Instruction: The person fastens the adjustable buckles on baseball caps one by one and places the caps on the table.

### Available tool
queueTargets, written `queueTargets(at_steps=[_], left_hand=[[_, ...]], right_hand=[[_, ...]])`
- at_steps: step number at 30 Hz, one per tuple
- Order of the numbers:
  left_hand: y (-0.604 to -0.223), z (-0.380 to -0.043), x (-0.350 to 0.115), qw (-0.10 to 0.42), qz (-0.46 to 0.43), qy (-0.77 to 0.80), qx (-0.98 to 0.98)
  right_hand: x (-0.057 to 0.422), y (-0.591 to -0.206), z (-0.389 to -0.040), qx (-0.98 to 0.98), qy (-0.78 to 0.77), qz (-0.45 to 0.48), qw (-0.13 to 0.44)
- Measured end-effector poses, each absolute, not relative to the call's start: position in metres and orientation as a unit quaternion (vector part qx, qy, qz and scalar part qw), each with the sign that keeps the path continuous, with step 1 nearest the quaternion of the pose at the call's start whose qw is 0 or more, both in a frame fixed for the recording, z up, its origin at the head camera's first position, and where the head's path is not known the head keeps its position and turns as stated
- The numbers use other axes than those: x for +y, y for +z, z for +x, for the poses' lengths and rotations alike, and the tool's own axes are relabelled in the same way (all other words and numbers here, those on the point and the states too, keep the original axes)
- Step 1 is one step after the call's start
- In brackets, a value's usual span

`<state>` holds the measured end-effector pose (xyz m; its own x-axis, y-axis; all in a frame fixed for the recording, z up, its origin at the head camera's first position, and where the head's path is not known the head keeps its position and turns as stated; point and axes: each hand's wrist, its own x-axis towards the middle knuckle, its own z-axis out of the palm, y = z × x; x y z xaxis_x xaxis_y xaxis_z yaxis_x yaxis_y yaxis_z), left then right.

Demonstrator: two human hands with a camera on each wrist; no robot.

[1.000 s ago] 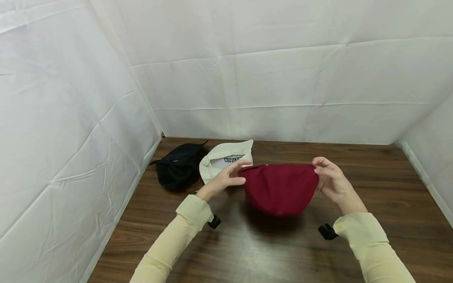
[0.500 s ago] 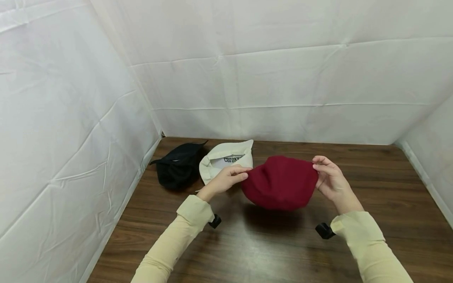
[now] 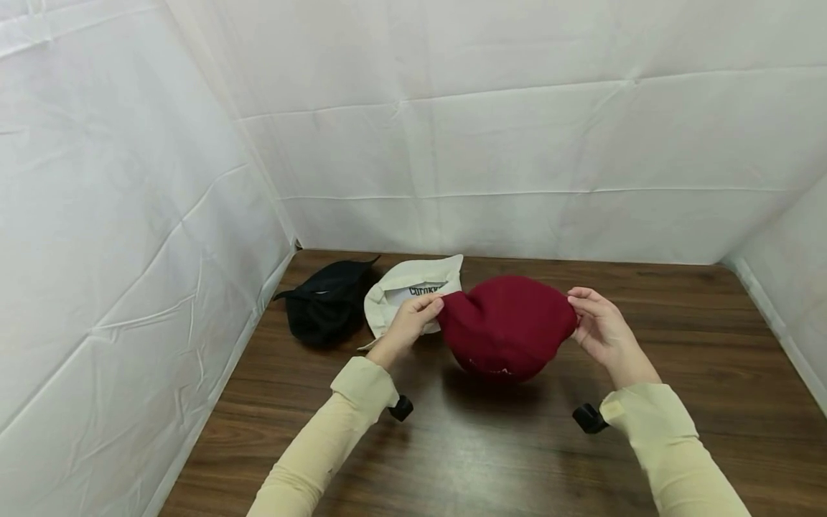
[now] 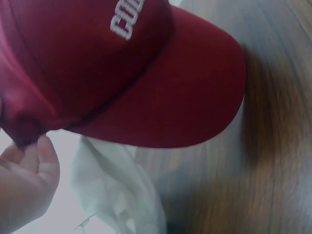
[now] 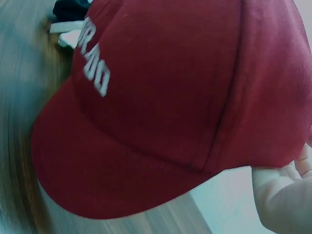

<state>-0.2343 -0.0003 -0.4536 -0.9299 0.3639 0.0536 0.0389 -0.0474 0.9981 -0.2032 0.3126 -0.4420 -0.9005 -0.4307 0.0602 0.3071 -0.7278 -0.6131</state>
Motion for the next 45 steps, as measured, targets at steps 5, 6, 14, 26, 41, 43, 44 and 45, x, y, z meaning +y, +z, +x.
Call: queueTargets(at_steps=[5, 6, 14, 26, 41, 43, 44, 45], left_hand=[[-0.452, -0.231, 0.003, 0.095, 0.116, 0.726, 0.671], [-0.449, -0.23, 0.003, 0.097, 0.111, 0.729, 0.669], [-0.46, -0.235, 0.005, 0.1, 0.076, 0.721, 0.681], [-0.46, -0.234, 0.005, 0.137, 0.061, 0.688, 0.71], [-0.476, -0.233, 0.006, 0.146, 0.015, 0.672, 0.726], [-0.479, -0.233, 0.007, 0.15, 0.008, 0.686, 0.712], [-0.48, -0.233, 0.007, 0.153, 0.003, 0.694, 0.704], [-0.481, -0.232, 0.007, 0.156, -0.002, 0.7, 0.697]], right_hand=[[0.317, -0.446, -0.203, 0.347, -0.9, -0.159, 0.21], [0.317, -0.447, -0.203, 0.353, -0.893, -0.18, 0.211], [0.31, -0.445, -0.196, 0.503, -0.794, -0.285, 0.186], [0.3, -0.442, -0.187, 0.727, -0.65, -0.149, 0.164], [0.304, -0.455, -0.189, 0.796, -0.544, -0.167, 0.206], [0.305, -0.456, -0.189, 0.78, -0.557, -0.179, 0.222], [0.305, -0.456, -0.19, 0.766, -0.571, -0.184, 0.229], [0.305, -0.456, -0.19, 0.751, -0.587, -0.186, 0.238]])
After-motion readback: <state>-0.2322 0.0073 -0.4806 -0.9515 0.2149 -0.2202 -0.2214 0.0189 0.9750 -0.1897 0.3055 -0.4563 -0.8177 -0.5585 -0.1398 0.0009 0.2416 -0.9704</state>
